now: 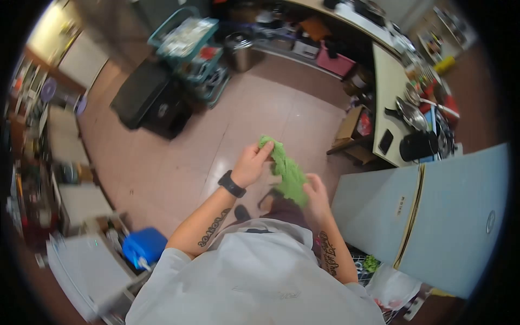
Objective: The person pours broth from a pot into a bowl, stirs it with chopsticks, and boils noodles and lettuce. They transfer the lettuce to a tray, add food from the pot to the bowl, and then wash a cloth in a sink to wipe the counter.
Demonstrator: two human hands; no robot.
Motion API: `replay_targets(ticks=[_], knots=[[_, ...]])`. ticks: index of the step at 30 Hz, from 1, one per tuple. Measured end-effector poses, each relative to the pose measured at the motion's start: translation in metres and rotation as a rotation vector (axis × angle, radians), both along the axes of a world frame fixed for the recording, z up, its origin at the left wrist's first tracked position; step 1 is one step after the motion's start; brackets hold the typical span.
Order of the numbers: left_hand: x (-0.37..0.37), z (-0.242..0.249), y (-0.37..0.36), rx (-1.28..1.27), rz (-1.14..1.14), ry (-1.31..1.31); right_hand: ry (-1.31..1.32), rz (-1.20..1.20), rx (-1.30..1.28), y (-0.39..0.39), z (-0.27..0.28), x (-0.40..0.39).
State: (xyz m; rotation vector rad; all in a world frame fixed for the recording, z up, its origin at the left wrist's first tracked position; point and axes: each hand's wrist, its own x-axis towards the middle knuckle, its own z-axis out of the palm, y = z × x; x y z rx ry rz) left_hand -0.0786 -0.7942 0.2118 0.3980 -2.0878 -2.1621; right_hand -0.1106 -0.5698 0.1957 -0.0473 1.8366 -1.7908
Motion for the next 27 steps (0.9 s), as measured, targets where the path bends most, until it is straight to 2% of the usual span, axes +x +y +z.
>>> replay_targets(ticks=[1, 2, 4, 5, 6, 8, 9, 10, 11, 13, 14, 16, 17, 19, 22, 23, 24, 26, 27], knots=[[-0.033, 0.002, -0.002, 0.469, -0.035, 0.021, -0.302, -0.132, -0.288, -0.011, 0.009, -0.016], [-0.056, 0.001, -0.007, 0.463, -0.086, 0.022, -0.283, -0.178, -0.302, -0.012, -0.004, -0.032], [-0.119, 0.002, -0.017, 0.523, -0.183, -0.057, -0.486, 0.090, -0.452, -0.020, -0.032, -0.085], [-0.147, 0.007, -0.017, 0.590, -0.153, 0.026, -0.363, 0.092, -0.358, -0.032, -0.038, -0.112], [-0.173, -0.004, -0.019, 0.576, -0.180, 0.026, -0.349, 0.071, -0.376, -0.044, -0.044, -0.140], [-0.225, -0.047, -0.025, 0.285, -0.151, 0.074, -0.300, -0.174, -0.437, -0.065, -0.058, -0.201], [-0.248, -0.077, -0.038, 0.191, -0.250, -0.083, -0.294, -0.197, -0.455, -0.073, -0.059, -0.230], [-0.273, -0.098, -0.054, 0.088, -0.347, -0.230, -0.190, -0.102, -0.294, -0.079, -0.060, -0.264], [-0.297, -0.101, -0.062, 0.199, -0.242, -0.255, -0.081, -0.007, -0.120, -0.085, -0.060, -0.300], [-0.345, -0.089, -0.077, 0.419, -0.034, -0.251, 0.006, -0.061, -0.092, -0.098, -0.062, -0.361], [-0.367, -0.084, -0.086, 0.422, -0.049, -0.258, 0.079, -0.094, -0.059, -0.104, -0.064, -0.384], [-0.422, -0.065, -0.105, 0.544, 0.225, -0.113, 0.077, -0.189, -0.119, -0.123, -0.050, -0.429], [-0.452, -0.073, -0.116, 0.546, 0.205, -0.102, 0.083, -0.268, -0.189, -0.134, -0.045, -0.457], [-0.498, -0.109, -0.137, 0.213, 0.127, -0.066, 0.145, -0.357, -0.171, -0.155, -0.050, -0.498], [-0.578, -0.140, -0.147, 0.122, 0.108, -0.093, 0.218, -0.507, -0.131, -0.173, -0.087, -0.558], [-0.605, -0.141, -0.151, 0.171, 0.032, -0.107, 0.233, -0.560, -0.106, -0.176, -0.104, -0.577], [-0.631, -0.128, -0.151, 0.168, -0.008, -0.116, 0.230, -0.601, -0.101, -0.182, -0.098, -0.594], [-0.683, -0.090, -0.147, 0.173, -0.169, 0.004, 0.233, -0.457, 0.353, -0.188, -0.065, -0.625], [-0.708, -0.078, -0.147, 0.132, -0.243, 0.045, 0.216, -0.495, 0.366, -0.188, -0.064, -0.638]])
